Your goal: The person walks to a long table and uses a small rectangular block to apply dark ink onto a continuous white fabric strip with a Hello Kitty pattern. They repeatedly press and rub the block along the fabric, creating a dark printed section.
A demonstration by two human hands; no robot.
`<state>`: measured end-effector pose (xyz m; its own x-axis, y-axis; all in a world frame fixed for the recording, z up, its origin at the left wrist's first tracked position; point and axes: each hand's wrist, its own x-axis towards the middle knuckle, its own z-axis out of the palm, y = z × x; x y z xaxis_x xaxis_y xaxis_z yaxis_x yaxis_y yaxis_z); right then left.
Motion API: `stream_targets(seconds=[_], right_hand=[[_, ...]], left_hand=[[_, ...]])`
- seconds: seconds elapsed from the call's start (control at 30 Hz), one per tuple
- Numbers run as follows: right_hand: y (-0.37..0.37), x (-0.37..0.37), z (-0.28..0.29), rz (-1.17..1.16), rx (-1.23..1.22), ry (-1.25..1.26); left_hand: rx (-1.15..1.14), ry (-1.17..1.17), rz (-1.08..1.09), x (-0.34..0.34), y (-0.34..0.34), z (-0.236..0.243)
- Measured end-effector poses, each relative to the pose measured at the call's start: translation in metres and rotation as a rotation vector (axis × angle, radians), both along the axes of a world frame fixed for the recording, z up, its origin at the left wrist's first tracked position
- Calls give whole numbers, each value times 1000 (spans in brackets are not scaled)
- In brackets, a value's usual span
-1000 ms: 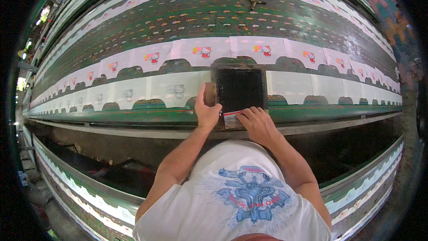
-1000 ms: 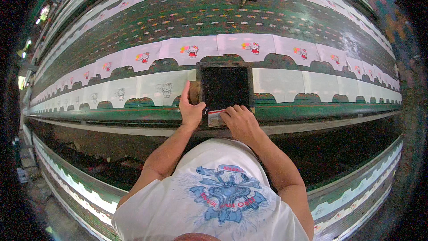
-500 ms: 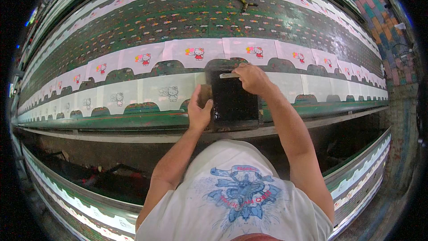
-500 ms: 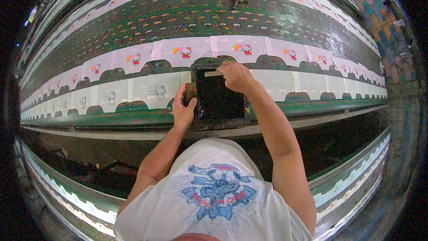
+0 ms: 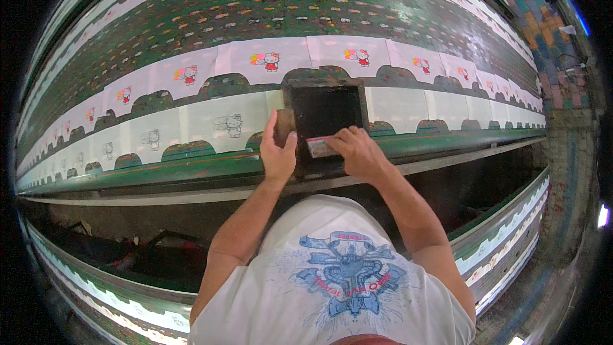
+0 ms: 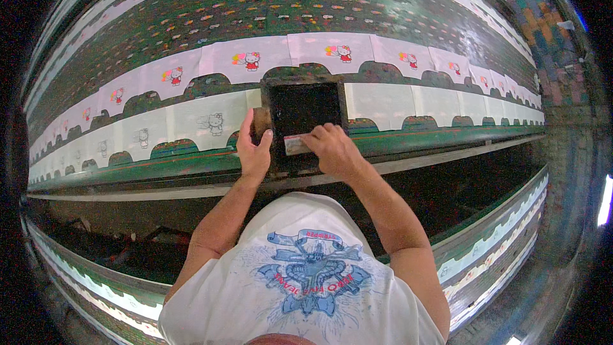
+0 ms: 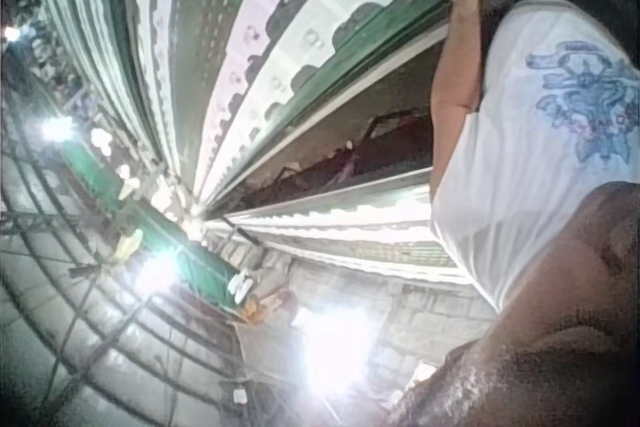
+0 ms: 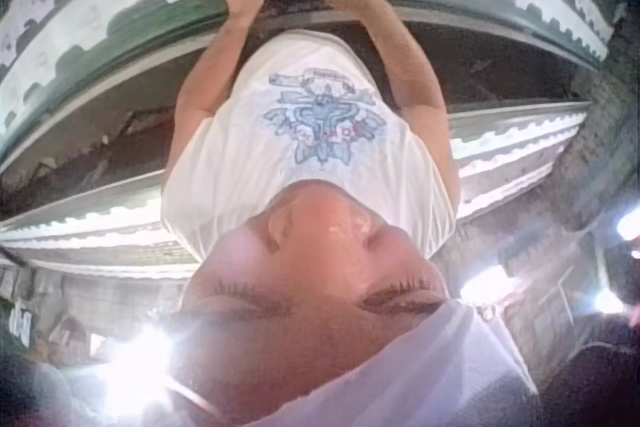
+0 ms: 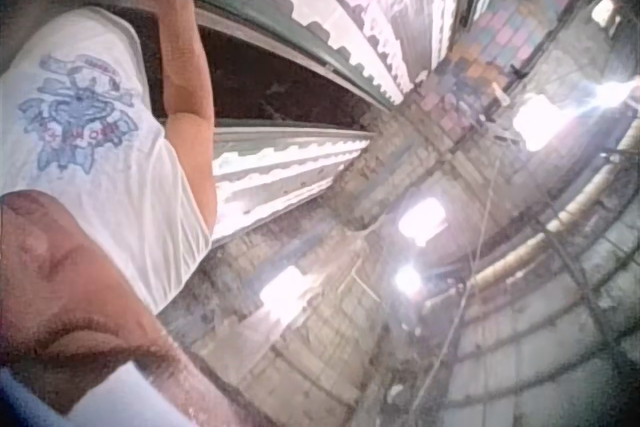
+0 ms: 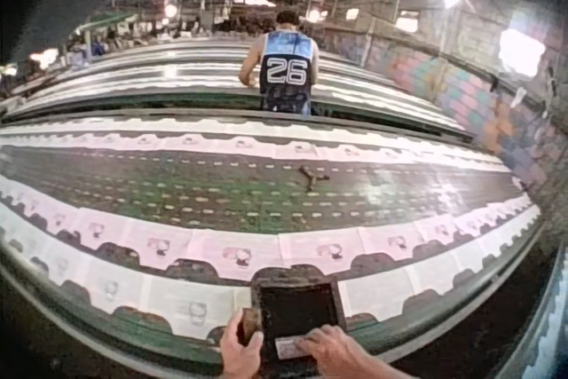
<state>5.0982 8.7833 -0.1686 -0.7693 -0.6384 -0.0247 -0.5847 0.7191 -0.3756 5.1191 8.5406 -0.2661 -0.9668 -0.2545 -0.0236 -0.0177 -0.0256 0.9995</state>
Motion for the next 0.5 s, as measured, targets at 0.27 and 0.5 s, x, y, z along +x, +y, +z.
stream_targets(seconds=[0.27,0.5], right_hand=[[15,39,0,-25,-132,18],[89,44,-18,-94,-345,73]], left_hand=[[-260,-12,90,4,19,13],[-237,154,127,3,68,15]])
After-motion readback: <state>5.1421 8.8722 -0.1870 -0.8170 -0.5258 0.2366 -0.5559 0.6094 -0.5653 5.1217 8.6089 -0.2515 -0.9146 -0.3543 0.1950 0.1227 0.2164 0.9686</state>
